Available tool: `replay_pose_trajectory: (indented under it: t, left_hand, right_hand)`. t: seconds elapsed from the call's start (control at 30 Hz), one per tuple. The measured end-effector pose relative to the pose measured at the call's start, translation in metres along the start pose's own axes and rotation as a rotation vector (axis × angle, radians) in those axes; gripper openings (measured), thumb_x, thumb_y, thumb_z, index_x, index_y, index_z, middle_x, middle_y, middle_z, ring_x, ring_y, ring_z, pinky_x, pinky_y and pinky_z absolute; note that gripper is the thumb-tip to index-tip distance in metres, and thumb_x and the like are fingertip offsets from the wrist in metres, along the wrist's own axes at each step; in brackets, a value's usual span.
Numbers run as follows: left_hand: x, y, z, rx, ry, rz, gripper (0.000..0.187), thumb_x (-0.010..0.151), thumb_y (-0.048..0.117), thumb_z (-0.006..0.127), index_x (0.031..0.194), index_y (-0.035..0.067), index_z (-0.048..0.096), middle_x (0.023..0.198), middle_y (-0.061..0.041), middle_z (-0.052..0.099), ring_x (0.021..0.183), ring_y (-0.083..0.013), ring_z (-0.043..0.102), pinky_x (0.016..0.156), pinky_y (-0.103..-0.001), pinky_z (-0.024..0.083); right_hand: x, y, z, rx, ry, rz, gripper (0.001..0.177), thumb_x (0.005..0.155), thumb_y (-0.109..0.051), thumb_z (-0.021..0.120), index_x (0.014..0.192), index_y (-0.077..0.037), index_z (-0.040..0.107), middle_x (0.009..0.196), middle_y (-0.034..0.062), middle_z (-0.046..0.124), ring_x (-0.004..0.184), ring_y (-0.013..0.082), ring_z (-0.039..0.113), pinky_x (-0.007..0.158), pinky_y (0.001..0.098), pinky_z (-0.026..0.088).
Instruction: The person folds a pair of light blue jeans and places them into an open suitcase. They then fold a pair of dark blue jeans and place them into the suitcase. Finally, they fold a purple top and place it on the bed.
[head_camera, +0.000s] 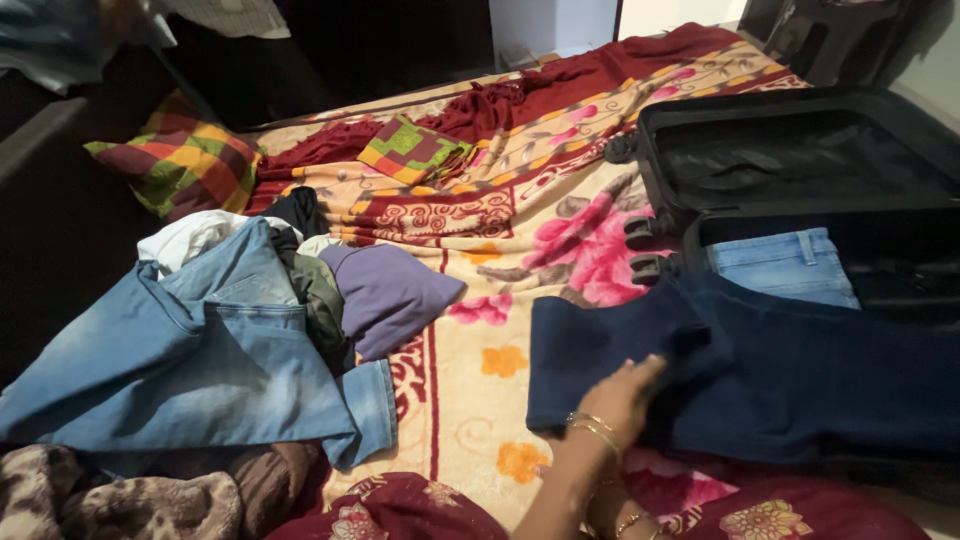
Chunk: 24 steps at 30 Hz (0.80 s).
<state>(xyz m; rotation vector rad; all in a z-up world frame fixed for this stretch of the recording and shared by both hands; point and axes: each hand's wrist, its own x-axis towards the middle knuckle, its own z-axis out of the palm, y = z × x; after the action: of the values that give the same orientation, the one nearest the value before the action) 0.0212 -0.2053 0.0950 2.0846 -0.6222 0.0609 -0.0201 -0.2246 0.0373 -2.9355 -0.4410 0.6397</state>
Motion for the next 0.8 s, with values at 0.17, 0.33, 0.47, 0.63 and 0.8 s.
replay_pose_trajectory:
  t: [0.17, 0.33, 0.47, 0.63, 0.8]
  left_hand:
    - [-0.001, 0.018, 0.012, -0.020, 0.077, 0.003, 0.053, 0.095, 0.002, 0.050, 0.145, 0.020, 0.058, 0.141, -0.019, 0.061, 0.130, -0.0415, 0.055, 0.101, -0.047, 0.048]
    - [0.007, 0.031, -0.007, -0.311, 0.363, -0.192, 0.034, 0.102, 0.012, 0.056, 0.135, 0.009, 0.060, 0.115, -0.025, 0.071, 0.105, -0.0394, 0.071, 0.089, -0.039, 0.056]
    - [0.015, 0.050, -0.005, -0.365, 0.270, -0.438, 0.032, 0.103, 0.013, 0.054, 0.133, 0.004, 0.063, 0.107, -0.030, 0.072, 0.097, -0.0423, 0.070, 0.089, -0.040, 0.055]
    - [0.025, 0.052, 0.012, -0.257, 0.067, 0.124, 0.055, 0.095, 0.018, 0.058, 0.149, 0.010, 0.054, 0.155, -0.024, 0.051, 0.146, -0.0379, 0.044, 0.116, -0.042, 0.038]
    - [0.009, 0.029, 0.003, -0.298, -0.105, 0.010, 0.058, 0.095, 0.043, 0.064, 0.146, 0.016, 0.057, 0.159, -0.019, 0.048, 0.148, -0.0348, 0.045, 0.120, -0.043, 0.037]
  right_hand:
    - [0.006, 0.008, 0.015, 0.090, 0.013, 0.017, 0.074, 0.099, -0.051, 0.057, 0.151, -0.007, 0.028, 0.153, 0.0148, 0.029, 0.143, 0.0365, 0.024, 0.118, 0.0543, 0.020]
    - [0.012, 0.011, 0.023, 0.157, 0.033, 0.013, 0.071, 0.098, -0.052, 0.058, 0.147, -0.006, 0.034, 0.146, 0.0165, 0.039, 0.137, 0.0365, 0.035, 0.116, 0.0522, 0.027]
    - [0.012, 0.016, 0.032, 0.195, 0.039, 0.016, 0.068, 0.098, -0.052, 0.058, 0.144, -0.005, 0.039, 0.140, 0.0179, 0.047, 0.132, 0.0365, 0.043, 0.114, 0.0505, 0.032]
    - [0.017, 0.016, 0.036, 0.202, 0.048, 0.035, 0.063, 0.096, -0.052, 0.059, 0.138, -0.006, 0.047, 0.133, 0.0173, 0.057, 0.127, 0.0355, 0.052, 0.112, 0.0484, 0.037]
    - [0.015, 0.021, 0.034, 0.186, 0.074, 0.026, 0.059, 0.096, -0.052, 0.059, 0.136, -0.009, 0.050, 0.132, 0.0162, 0.057, 0.127, 0.0342, 0.051, 0.113, 0.0500, 0.035]
